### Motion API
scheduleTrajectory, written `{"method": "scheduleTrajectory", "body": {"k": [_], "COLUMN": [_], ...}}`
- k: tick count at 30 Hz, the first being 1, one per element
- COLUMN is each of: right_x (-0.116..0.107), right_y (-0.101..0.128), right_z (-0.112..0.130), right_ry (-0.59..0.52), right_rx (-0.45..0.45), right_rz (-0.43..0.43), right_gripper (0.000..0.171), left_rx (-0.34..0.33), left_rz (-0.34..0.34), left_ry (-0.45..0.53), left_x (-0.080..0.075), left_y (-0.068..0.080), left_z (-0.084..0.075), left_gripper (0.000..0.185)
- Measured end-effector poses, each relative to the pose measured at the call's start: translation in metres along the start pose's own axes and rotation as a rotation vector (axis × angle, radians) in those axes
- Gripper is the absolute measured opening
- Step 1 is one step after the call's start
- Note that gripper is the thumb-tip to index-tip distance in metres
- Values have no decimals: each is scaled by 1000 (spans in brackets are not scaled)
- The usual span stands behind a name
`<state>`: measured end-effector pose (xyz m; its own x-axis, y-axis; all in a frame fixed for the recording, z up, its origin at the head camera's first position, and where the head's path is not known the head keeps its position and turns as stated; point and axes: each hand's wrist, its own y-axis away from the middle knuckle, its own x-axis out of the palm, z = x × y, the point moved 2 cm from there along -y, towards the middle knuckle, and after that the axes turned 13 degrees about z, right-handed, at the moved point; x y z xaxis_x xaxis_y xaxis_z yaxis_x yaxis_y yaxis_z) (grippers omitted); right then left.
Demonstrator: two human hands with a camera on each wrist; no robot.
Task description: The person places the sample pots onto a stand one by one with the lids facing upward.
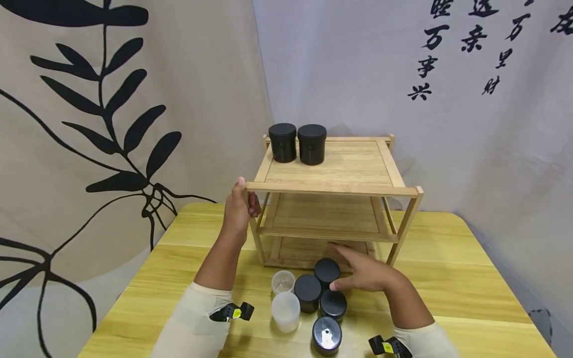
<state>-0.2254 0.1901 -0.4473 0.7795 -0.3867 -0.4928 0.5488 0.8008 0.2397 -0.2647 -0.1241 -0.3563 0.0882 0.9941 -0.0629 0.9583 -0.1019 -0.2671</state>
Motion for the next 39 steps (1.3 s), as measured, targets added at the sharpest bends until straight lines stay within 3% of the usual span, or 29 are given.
{"method": "scheduleTrajectory", "body": {"k": [9, 20, 39], "right_x": [0, 3, 5], "right_y": [-17, -26, -28], "right_z": [-25, -48, -56], "right_ry": [-165, -340, -349], "right_rx": [-142, -169, -227], "right_rz": [23, 62, 69], "right_gripper": [90, 87, 73], "left_rx": [2, -1, -15], "left_rz": [0, 6, 17], "left_ry": [0, -1, -2], "left_x": [-1, -1, -2], "left_y": [0, 0, 1], "left_z": [-1, 2, -1], "left_gripper": [63, 63, 64]}}
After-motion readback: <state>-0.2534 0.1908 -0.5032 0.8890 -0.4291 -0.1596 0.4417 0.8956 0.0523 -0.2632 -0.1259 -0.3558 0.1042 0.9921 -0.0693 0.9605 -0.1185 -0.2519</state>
